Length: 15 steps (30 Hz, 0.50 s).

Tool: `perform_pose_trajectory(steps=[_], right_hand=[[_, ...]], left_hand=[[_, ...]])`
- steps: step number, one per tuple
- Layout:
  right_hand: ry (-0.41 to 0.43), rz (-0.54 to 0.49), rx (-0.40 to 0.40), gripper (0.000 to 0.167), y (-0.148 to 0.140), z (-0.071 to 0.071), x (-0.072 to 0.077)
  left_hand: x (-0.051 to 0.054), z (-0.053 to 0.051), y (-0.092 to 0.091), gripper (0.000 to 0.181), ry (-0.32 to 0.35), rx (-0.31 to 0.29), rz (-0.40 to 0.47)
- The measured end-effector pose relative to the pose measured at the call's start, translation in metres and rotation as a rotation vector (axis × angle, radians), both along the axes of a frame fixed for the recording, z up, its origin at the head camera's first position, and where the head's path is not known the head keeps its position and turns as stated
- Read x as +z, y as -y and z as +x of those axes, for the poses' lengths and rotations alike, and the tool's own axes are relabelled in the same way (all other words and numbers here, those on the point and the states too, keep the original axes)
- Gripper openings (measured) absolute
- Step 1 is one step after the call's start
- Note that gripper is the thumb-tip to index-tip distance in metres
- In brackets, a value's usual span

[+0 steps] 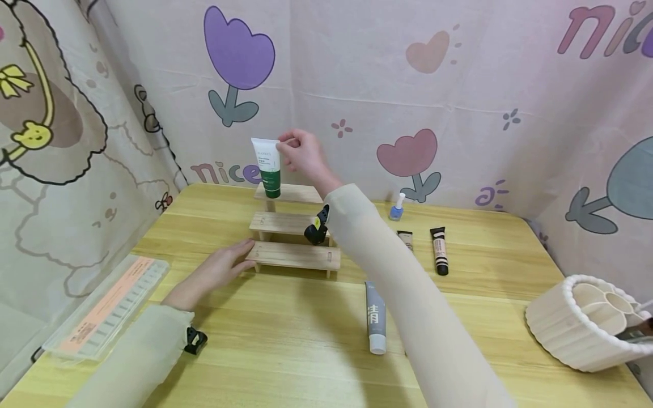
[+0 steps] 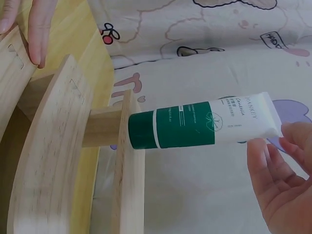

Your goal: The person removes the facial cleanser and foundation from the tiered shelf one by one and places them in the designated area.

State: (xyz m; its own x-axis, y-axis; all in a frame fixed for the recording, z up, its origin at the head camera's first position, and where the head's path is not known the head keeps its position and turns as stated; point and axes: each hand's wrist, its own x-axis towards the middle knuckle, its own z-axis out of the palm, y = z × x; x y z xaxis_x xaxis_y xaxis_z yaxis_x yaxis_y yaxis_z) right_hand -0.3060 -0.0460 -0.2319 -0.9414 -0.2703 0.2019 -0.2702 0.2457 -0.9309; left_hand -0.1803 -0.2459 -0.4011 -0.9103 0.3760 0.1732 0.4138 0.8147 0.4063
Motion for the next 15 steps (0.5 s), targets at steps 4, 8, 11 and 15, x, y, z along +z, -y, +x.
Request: perform_pose_trajectory(steps=[4, 8, 11, 15], right_hand=[[0.018, -0.005, -0.027, 0.012, 0.003, -0.0015, -0.0018], [0.039, -0.013, -0.053, 0.01, 0.0054, -0.0021, -0.0012], [0.043, -0.009, -0.062, 0.01, 0.0065, -0.0015, -0.0002], [0.035, 0.0, -0.068, 0.01, 0.0069, -0.0004, -0.0002]], left_hand=[[-0.0002, -0.0004, 0.0003, 0.055, -0.002, -0.002, -0.005], [-0.0002, -0.0006, 0.0006, 0.055, 0.0, -0.001, -0.005], [-0.0004, -0.0006, 0.0009, 0.055, 0.007, -0.003, -0.002], [-0.0014, -0.0008, 0.0012, 0.055, 0.016, -0.007, -0.001]])
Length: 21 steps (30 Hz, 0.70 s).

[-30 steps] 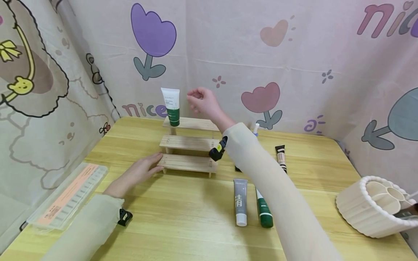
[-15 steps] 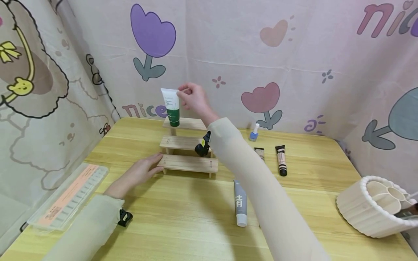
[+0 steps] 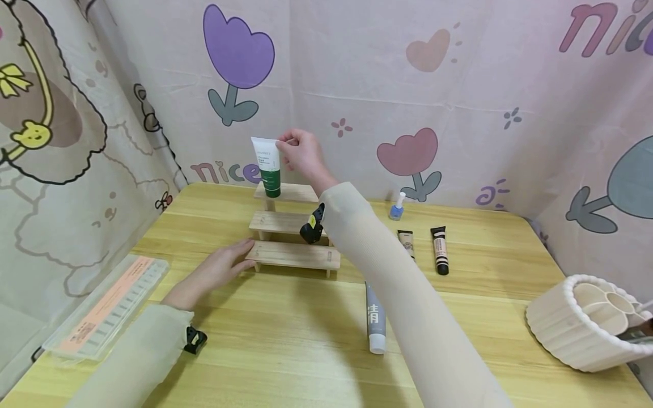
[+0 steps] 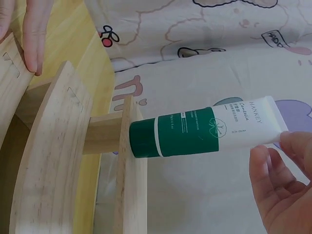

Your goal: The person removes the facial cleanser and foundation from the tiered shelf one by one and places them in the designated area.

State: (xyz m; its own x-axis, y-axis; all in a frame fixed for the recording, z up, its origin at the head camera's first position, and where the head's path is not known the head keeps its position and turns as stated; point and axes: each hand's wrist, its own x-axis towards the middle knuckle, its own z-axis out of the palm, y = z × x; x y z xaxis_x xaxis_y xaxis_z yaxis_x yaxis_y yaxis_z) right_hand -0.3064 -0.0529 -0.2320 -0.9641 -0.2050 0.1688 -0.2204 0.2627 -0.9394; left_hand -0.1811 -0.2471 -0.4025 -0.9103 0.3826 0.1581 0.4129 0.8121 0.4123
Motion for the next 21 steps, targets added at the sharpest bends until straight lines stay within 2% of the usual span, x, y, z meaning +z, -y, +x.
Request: perform_pose_trajectory(steps=[5, 12, 21], right_hand=[[-0.025, -0.022, -0.006, 0.009, 0.0, 0.003, -0.002], [-0.062, -0.113, 0.018, 0.008, -0.003, 0.008, -0.007], [-0.045, -0.237, 0.05, 0.011, -0.034, 0.021, -0.011]], left_hand=[[0.0, -0.001, 0.0, 0.055, 0.001, -0.003, -0.001], [0.001, -0.001, 0.0, 0.054, 0.0, 0.003, -0.003], [0.001, 0.0, 0.0, 0.055, 0.004, 0.005, -0.001]])
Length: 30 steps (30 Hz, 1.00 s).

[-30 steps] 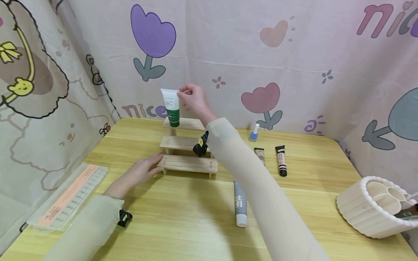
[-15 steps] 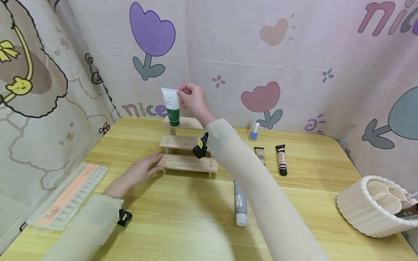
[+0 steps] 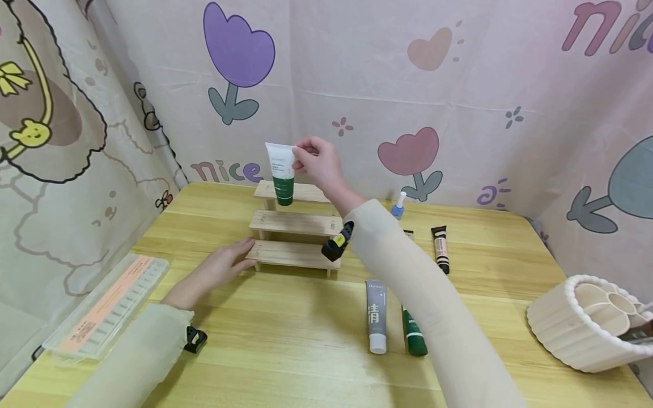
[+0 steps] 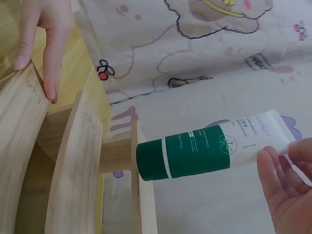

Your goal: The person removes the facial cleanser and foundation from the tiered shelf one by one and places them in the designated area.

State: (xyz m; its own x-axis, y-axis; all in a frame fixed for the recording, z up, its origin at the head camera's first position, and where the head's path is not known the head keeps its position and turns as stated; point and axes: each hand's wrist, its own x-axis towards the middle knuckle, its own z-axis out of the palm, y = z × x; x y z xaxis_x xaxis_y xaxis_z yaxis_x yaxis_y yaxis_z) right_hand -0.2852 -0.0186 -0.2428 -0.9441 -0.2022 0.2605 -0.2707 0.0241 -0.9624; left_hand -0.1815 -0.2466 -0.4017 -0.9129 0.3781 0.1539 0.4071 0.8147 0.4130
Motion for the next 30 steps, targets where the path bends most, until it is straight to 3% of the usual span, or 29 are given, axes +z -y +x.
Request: perform_pose_trajectory(steps=[9, 19, 30], right_hand=[[0.027, -0.093, 0.018, 0.009, -0.069, 0.018, -0.01], [0.015, 0.017, -0.058, 0.011, -0.155, 0.042, -0.035], [0.142, 0.097, -0.149, 0.01, -0.233, 0.071, -0.065]], left_hand=[[0.001, 0.001, -0.002, 0.055, -0.009, 0.001, 0.007], [0.001, 0.0, -0.001, 0.056, 0.001, 0.009, 0.003], [-0.002, -0.001, 0.001, 0.057, -0.007, 0.006, 0.006]])
